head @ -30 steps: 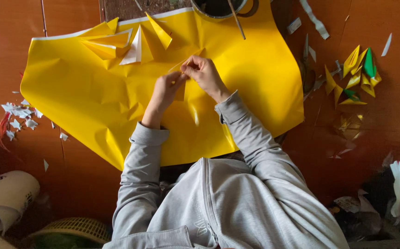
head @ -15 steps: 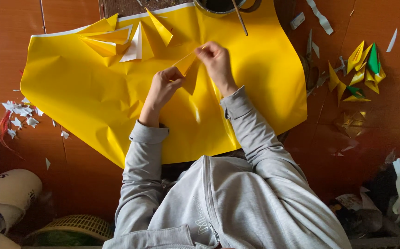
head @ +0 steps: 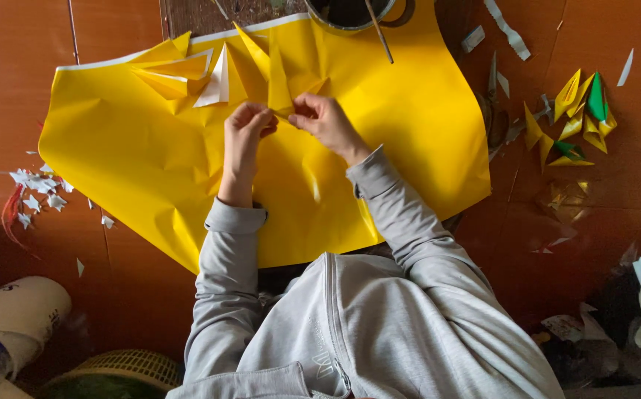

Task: Folding and assembling paper components to create decorative items.

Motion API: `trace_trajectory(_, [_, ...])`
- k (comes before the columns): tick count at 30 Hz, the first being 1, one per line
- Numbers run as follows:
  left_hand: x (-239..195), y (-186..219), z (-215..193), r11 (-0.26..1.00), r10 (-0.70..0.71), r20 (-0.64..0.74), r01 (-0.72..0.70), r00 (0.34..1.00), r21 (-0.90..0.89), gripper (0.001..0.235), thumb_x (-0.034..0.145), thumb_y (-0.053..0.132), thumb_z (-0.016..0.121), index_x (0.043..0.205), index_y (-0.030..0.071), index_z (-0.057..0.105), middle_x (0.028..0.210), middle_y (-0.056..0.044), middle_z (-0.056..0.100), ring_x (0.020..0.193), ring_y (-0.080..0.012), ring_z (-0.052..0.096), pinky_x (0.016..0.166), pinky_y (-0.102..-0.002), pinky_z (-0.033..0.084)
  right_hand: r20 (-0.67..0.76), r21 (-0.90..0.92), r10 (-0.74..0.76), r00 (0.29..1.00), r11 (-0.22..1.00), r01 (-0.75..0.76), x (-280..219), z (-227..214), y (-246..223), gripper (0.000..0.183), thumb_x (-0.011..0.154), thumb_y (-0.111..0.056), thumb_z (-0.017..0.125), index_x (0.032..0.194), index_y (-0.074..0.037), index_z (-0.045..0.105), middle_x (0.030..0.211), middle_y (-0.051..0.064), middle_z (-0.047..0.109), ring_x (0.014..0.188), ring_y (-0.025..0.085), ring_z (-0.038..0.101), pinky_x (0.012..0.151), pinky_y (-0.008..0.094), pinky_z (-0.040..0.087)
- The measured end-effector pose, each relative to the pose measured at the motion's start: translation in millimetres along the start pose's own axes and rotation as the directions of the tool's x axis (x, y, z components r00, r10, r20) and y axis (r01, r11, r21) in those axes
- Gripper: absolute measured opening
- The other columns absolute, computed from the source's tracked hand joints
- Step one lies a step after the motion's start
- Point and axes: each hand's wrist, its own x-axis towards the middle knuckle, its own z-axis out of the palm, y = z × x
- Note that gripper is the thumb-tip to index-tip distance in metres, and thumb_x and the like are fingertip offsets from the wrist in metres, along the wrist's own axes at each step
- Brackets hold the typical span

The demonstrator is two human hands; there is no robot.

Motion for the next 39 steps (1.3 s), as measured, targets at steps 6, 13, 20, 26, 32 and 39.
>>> trace_trajectory(6, [-4,6,14,0.969,0.159,0.066,-0.169,0.985,0.182,0.023,0.102,0.01,0.066,0.12,-0.004,0.065,0.106,-0.006,0.072,0.093,-0.0121,0.068,0.082,-0.027,0.057,-0.044,-0.022,0.051,0.998,0.998,-0.052,0,10,5,0.012,0.1,-0.003,0.067,0.111,0.002,0.07,0.101,0.001,0.073,0.091,0.007,0.065,0.085,0.023,0.055])
trace_trajectory(13, [-2,-3,10,0.965,0.194,0.092,-0.207,0.977,0.163,0.025,0.102,0.006,0.06,0.124,-0.004,0.066,0.106,-0.005,0.072,0.091,-0.0103,0.068,0.08,-0.025,0.059,0.106,0.039,0.049,0.993,0.998,-0.053,-4,8,16,0.007,0.101,0.004,0.062,0.107,0.001,0.065,0.09,-0.003,0.063,0.084,0.007,0.056,0.077,0.022,0.047])
trace_trajectory(20, [-3,5,10,0.949,0.202,-0.113,-0.166,0.973,0.27,0.022,0.1,0.002,0.062,0.119,-0.004,0.069,0.078,-0.001,0.066,0.064,-0.0073,0.058,0.058,-0.023,0.047,-0.022,-0.213,-0.039,0.999,0.976,0.033,-7,13,-30,0.039,0.088,0.007,0.069,0.124,-0.006,0.061,0.098,0.0,0.064,0.092,0.009,0.063,0.083,0.023,0.056])
trace_trajectory(26, [-14,27,21,0.977,0.187,-0.011,-0.185,0.982,0.102,0.045,0.094,0.001,0.06,0.139,0.003,0.053,0.073,0.001,0.06,0.061,-0.0062,0.054,0.055,-0.022,0.044,0.095,-0.496,-0.346,0.933,0.796,0.346,-11,22,-45,0.038,0.085,0.006,0.071,0.12,-0.007,0.064,0.134,0.011,0.055,0.097,0.015,0.066,0.078,0.026,0.059])
trace_trajectory(32, [-14,22,15,0.991,0.073,0.172,-0.052,0.982,-0.121,0.028,0.103,0.015,0.065,0.13,0.005,0.064,0.084,0.002,0.065,0.071,-0.0064,0.058,0.063,-0.021,0.047,-0.114,0.264,0.048,0.992,0.964,-0.016,-10,1,-10,0.006,0.108,-0.002,0.062,0.107,-0.005,0.066,0.088,0.009,0.07,0.067,0.016,0.067,0.054,0.026,0.049])
trace_trajectory(39, [-10,14,10,0.987,0.127,0.041,-0.122,0.991,-0.105,0.008,0.098,0.005,0.076,0.095,0.003,0.069,0.092,0.001,0.066,0.069,-0.008,0.057,0.056,-0.022,0.041,0.001,0.896,0.219,0.976,0.433,-0.098,-2,-6,30,0.015,0.101,-0.002,0.06,0.112,-0.01,0.066,0.104,0.009,0.074,0.084,0.018,0.074,0.057,0.023,0.053])
